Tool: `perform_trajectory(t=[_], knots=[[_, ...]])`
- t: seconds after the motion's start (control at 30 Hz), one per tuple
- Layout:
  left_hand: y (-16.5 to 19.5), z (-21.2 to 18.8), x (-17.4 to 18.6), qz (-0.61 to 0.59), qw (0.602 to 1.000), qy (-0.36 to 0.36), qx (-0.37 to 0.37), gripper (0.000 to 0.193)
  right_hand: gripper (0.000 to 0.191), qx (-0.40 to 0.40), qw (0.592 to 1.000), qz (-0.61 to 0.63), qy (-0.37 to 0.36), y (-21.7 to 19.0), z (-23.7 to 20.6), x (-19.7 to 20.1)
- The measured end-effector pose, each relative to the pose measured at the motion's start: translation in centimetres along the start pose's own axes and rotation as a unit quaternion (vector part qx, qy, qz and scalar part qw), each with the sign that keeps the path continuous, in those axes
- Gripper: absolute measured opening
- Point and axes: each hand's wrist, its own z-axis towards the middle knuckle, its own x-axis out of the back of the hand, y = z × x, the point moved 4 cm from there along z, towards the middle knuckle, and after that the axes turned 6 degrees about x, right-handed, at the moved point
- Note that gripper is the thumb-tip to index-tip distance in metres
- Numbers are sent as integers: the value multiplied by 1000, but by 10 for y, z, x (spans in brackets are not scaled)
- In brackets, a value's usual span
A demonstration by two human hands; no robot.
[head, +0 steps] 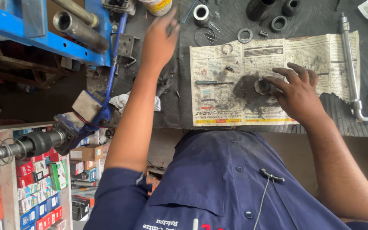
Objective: The person scrapes carbon deposits from a round metal engine part using a small brush over newspaper, wipes the part and their hands with rags, then fits the cleaned part into a larger cylindrical housing and presses the pieces together by hand.
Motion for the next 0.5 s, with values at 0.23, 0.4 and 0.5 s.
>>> perform_trajectory(t=[0.23, 0.4, 0.5], knots=[[-62, -85, 70, 33, 998, -30, 49, 27, 52, -30, 998, -51, 8, 5, -2, -13], [-74, -117, 68, 178, 982, -69, 3, 27, 48, -58, 997, -35, 44, -2, 1, -4], [-58, -127, 56, 139, 985, -46, -92, 49, 50, -51, 995, -5, 90, -24, 2, 1]])
